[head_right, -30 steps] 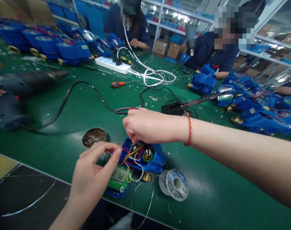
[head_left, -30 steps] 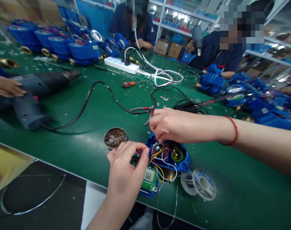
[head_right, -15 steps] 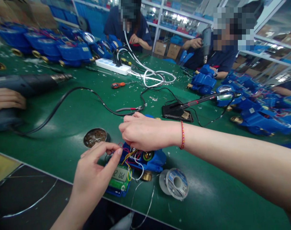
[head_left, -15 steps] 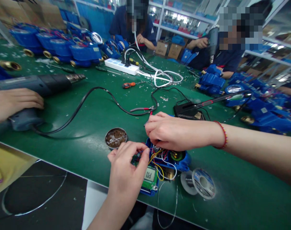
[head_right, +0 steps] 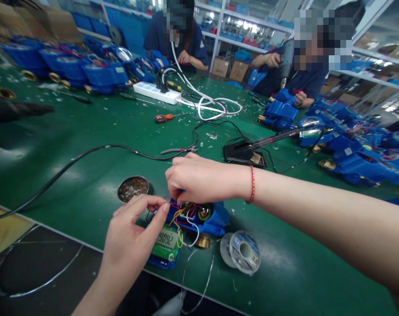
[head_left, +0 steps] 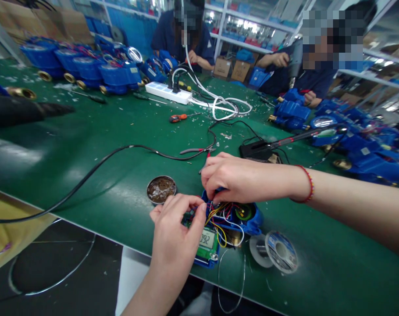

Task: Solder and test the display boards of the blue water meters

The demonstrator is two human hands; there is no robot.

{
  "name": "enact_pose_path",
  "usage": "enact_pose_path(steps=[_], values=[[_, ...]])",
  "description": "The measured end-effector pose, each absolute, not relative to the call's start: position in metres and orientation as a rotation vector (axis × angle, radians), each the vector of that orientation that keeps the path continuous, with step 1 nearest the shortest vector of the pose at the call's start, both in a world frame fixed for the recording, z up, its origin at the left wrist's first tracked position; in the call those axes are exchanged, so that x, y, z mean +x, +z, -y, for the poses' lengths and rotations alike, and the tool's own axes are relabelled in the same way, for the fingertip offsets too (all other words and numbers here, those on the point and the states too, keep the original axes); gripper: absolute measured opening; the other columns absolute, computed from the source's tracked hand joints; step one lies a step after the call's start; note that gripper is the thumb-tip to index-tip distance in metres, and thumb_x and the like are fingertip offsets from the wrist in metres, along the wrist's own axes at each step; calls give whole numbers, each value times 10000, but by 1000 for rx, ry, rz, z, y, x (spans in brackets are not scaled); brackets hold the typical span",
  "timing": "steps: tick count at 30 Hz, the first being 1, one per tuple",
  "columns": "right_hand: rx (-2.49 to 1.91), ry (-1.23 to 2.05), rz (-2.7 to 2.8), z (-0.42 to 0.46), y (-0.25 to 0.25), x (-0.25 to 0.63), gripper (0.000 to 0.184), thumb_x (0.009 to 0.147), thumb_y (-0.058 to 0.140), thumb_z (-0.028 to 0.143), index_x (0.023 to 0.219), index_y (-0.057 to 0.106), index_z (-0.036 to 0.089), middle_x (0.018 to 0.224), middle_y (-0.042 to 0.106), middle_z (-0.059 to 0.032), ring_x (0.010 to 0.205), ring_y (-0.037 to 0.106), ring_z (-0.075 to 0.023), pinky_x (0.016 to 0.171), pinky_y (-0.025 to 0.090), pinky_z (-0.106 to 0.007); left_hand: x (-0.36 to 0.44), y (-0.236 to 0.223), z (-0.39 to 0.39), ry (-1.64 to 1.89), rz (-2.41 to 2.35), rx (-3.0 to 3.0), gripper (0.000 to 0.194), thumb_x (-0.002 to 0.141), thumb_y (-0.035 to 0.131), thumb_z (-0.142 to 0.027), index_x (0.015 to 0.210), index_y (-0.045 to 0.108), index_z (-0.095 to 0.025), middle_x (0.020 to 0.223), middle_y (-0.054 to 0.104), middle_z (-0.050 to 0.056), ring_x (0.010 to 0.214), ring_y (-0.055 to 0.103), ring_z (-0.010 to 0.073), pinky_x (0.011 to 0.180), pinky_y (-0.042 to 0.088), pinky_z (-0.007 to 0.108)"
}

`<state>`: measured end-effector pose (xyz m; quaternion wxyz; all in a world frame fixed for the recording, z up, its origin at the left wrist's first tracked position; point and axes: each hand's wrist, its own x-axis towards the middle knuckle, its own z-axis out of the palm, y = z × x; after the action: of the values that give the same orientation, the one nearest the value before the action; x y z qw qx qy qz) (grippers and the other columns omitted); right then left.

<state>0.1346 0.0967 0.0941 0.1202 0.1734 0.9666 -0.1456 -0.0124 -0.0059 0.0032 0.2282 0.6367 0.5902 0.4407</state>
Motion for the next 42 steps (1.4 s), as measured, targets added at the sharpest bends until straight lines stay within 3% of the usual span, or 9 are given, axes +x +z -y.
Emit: enact_pose_path(steps=[7, 11, 18, 22, 29, 34, 38, 40, 42], values=[[463, -286, -2833, -94, 91, 132, 126, 885, 625, 126, 772, 679, 111, 871, 622, -49, 909, 476, -188, 787, 304, -351, -16, 0, 7, 1176, -1625, 1769, 129, 829, 584, -186, 714, 639, -209, 704, 655, 0, 698, 588, 196, 696, 398, 357], [623, -412, -3133, -96, 98, 153, 147, 944, 555, 142, 984, 693, 109, 1055, 630, -71, 996, 513, -184, 866, 366, -342, -20, -5, 7, 1114, -1628, 1726, 138, 858, 566, -261, 755, 650, -221, 751, 657, -2, 724, 596, 189, 735, 402, 360], [1817, -686, -3526, -50, 93, 216, 277, 997, 470, 302, 808, 618, 165, 849, 612, -25, 839, 569, -122, 734, 429, -241, -26, -5, 9, 1087, -1648, 1647, 146, 842, 588, -344, 853, 671, -225, 794, 648, 3, 761, 593, 186, 757, 417, 340], [2336, -661, -3298, -10, 56, 251, 251, 987, 459, 289, 796, 603, 214, 816, 598, -6, 784, 567, -112, 675, 432, -207, -32, 4, 2, 1095, -1598, 1763, 147, 858, 582, -338, 898, 662, -221, 803, 657, 0, 777, 604, 171, 739, 430, 299], [3030, -836, -2707, 28, -10, 287, 297, 919, 527, 446, 718, 627, 251, 791, 642, -19, 726, 609, -162, 605, 474, -212, -27, 22, -23, 964, -1509, 1945, 175, 880, 558, -299, 805, 699, -229, 815, 701, 2, 806, 629, 165, 736, 447, 284], [3074, -931, -2636, 32, -20, 292, 357, 916, 514, 490, 696, 580, 216, 721, 595, -16, 660, 575, -147, 584, 448, -200, -22, 28, -34, 882, -1623, 1923, 229, 868, 566, -354, 769, 730, -230, 701, 687, -12, 660, 613, 145, 639, 435, 261], [3047, -959, -2639, 38, -26, 292, 310, 928, 501, 477, 761, 556, 222, 659, 546, 3, 569, 545, -128, 513, 432, -187, -26, 31, -41, 1020, -1818, 1828, 283, 838, 570, -399, 684, 695, -196, 484, 514, -44, 460, 459, 112, 467, 344, 235], [3006, -979, -2687, 41, -27, 291, 183, 933, 509, 441, 918, 561, 266, 695, 586, 13, 579, 585, -127, 518, 458, -171, -28, 32, -42, 1111, -1817, 1814, 248, 865, 516, -347, 827, 704, -189, 562, 557, -34, 500, 475, 113, 483, 360, 228], [2838, -1015, -2831, 41, -22, 289, 150, 944, 498, 387, 1078, 524, 324, 772, 630, 16, 644, 630, -124, 556, 490, -153, -31, 32, -41, 1211, -1813, 1888, 274, 841, 484, -205, 1034, 679, -194, 810, 637, 6, 684, 555, 122, 614, 414, 227]])
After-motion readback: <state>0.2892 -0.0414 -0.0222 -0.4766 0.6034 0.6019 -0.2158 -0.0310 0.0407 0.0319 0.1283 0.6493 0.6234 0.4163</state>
